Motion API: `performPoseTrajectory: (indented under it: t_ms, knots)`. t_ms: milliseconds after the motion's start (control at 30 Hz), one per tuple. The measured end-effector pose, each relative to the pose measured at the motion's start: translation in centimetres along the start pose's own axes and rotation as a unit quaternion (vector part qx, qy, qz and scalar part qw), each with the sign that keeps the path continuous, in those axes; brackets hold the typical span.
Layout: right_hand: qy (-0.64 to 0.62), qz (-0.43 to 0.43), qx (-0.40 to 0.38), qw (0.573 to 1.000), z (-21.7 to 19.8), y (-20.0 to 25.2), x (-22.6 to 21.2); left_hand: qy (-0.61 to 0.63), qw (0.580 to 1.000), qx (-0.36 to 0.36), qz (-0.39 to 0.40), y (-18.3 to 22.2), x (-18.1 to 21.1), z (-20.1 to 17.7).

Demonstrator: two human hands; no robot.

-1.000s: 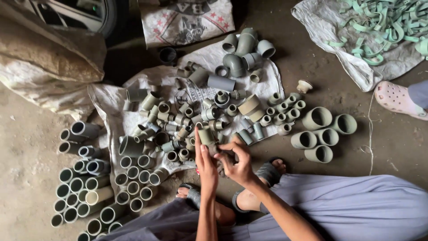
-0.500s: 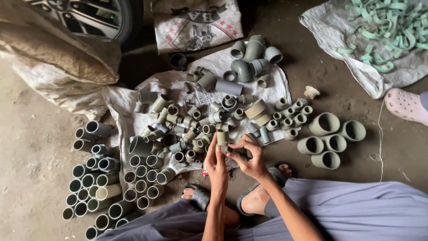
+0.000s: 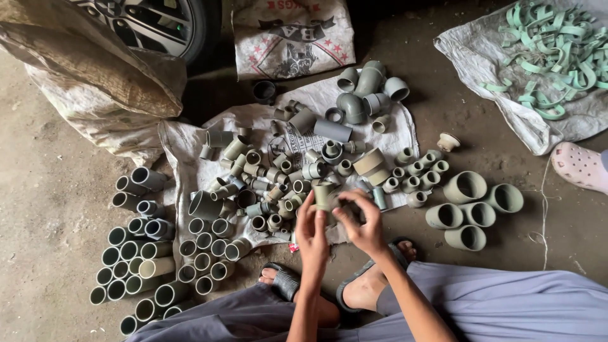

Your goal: The person sits on the floor and wipes the exterior of small cylindrical ceramic pieces using a cloth. They handle the pieces one at a time, rotating them to clean different sides, and place cleaned pieces into a nearby pile.

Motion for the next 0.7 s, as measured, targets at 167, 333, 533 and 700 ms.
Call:
performPoseTrajectory:
  t_ms: [167,333,533,700]
  knots:
    - [0.035,-0.045,0.008,0.998,-0.5,0.0,-0.1,0.140,0.989,-0.028,-0.046,1.0,-3.7,-0.5]
    - [0.047,0.027,0.105,0.993,-1.8,0.5,-0.7,0.062,0.994,-0.076,-0.053,0.5,-2.9,0.3]
    - [0.087,-0.027,0.051,0.995,-1.3,0.2,-1.4,-0.054,0.998,-0.036,-0.009,0.1,-1.1,0.2]
    - [0.046,-0.035,-0.010,0.998,-0.5,-0.1,-1.1,0.092,0.991,-0.067,-0.072,0.2,-2.7,-0.9]
Point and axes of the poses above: each hand's wrist, its own y-axis away from the middle knuckle, its own z-axis out of the palm, x = y × z, the point moved 5 cm from there along -y, towards the middle knuckle, and after that the axes turned 7 degrees about -x, right-handed, at the moved point
